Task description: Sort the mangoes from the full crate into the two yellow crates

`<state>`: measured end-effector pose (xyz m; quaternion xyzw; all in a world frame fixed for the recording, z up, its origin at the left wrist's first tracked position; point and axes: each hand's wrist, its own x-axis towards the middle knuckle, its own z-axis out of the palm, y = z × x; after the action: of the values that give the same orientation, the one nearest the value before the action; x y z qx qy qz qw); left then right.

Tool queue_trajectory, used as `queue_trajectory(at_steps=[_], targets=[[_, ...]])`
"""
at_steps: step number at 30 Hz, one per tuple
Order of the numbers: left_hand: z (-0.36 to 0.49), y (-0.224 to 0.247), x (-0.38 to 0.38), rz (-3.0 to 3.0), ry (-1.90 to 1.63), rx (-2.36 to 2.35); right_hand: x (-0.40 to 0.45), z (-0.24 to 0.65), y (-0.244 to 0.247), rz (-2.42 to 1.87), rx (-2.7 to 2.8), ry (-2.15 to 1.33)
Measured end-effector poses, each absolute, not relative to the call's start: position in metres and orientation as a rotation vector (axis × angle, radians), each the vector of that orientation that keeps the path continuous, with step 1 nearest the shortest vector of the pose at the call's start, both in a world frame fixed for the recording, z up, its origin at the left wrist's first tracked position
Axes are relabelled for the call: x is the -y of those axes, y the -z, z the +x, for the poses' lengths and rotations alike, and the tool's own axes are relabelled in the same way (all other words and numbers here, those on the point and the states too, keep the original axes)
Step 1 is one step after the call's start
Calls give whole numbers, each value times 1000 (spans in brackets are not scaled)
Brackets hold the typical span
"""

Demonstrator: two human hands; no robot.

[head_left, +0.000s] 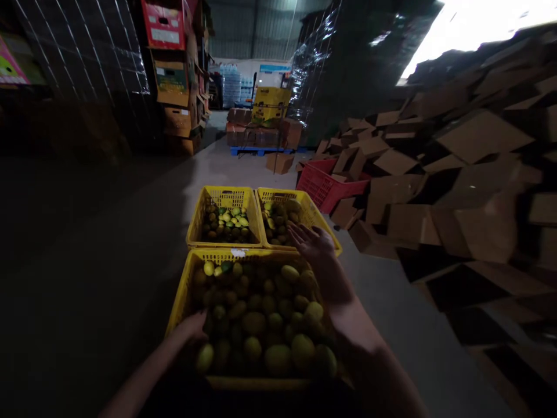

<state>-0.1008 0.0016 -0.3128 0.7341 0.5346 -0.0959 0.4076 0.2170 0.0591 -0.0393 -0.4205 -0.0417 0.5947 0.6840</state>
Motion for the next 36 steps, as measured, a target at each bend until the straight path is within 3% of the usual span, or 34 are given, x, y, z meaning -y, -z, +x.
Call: queue_trajectory(at_steps=[9,20,24,29,32,36], targets=[[-106,308,9,2027,512,-1429,24,200,83,-952,-341,-1480],[-101,284,-3,2168,536,-1399,27,183,87,-861,-296,-1573],[-97,236,-23,2176,517,-1427,28,167,97,-904,-276,-1616],[-64,114,-37,2235,-188,-1481,33,140,105,-928,-147,-1775],[-35,50,-32,2215,-332,-1241,32,133,101,-831,-144,-1836],[-16,42,-37,2110,-521,-1144,27,145,93,-704,-238,-1838]])
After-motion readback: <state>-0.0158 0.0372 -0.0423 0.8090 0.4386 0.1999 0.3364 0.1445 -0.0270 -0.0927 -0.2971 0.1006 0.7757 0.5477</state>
